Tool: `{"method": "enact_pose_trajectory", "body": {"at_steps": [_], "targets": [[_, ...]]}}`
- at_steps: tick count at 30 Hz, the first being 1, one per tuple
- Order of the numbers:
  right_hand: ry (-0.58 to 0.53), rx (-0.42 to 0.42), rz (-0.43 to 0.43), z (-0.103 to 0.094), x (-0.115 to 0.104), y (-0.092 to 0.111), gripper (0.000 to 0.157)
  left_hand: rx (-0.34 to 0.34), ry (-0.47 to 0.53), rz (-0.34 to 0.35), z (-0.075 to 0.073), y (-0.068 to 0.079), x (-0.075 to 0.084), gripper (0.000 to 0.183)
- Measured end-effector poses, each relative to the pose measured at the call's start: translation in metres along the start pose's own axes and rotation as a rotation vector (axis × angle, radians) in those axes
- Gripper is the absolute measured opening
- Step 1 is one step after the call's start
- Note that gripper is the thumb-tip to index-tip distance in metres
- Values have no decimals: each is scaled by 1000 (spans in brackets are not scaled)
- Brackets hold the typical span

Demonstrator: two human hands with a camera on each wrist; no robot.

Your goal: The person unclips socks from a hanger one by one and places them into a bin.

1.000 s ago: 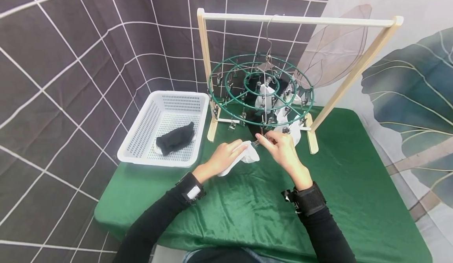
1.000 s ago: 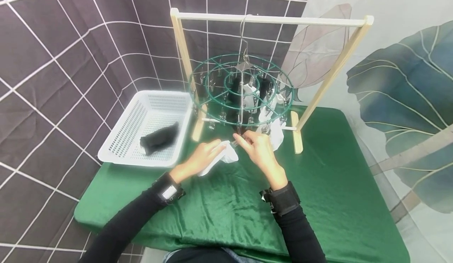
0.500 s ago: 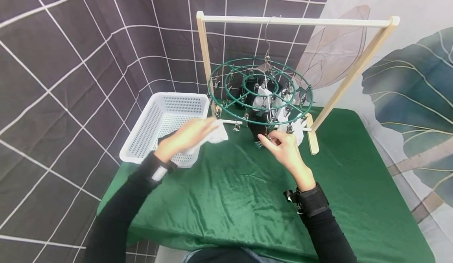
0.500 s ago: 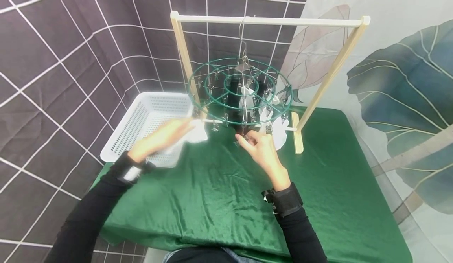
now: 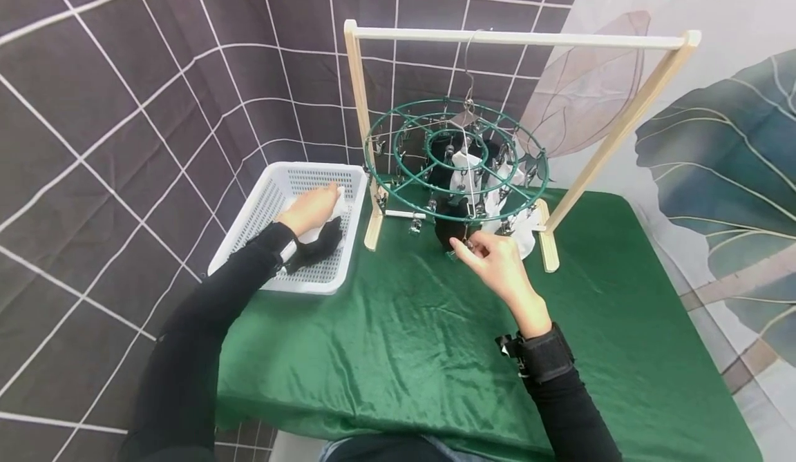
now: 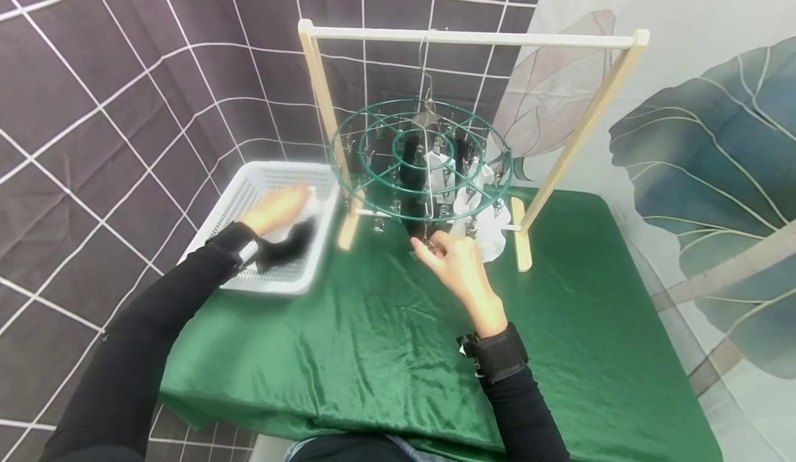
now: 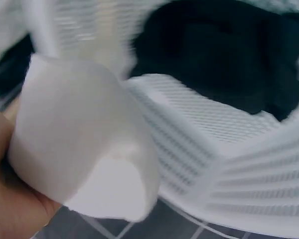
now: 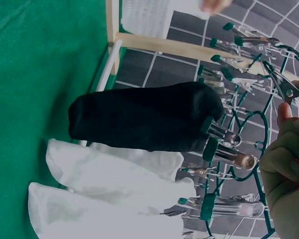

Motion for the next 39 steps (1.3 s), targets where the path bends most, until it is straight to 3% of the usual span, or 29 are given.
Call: {"method": "enact_pose_trajectory", "body": {"at_steps": [3,7,10,17,20,24,32,39], "targets": [[13,2,-4,2,0,0,43,-107,-41,4,22,-10,-8,49],[21,-2,3,6,-2,2,42,-255,1,-42,50,-14,-20,47],[11,-13,21,10,-3,5,41,-295,38,-84,66,-14,-30,52],[-6,-36,50,14,-4,12,41,-295,53,-126,88,-7,-43,60],[-15,-33,62,14,-3,15,42,-315,66,-173,95,2,-44,69],[-11,-46,73,13,0,15,40,-299,71,-185,98,8,-38,72],[10,-71,114,6,6,8,39,-225,63,-169,106,-6,-30,73],[16,-80,112,0,9,1,37,-214,41,-216,108,-21,-33,72]]}}
Point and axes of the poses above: each hand's wrist, its own y-axis away from the middle knuckle, its own z-axis out of the palm, x = y × z, the point moved 7 cm from there along -y, towards the middle knuckle, and after that the axes turned 10 degrees about -y, right-handed, at the moved point
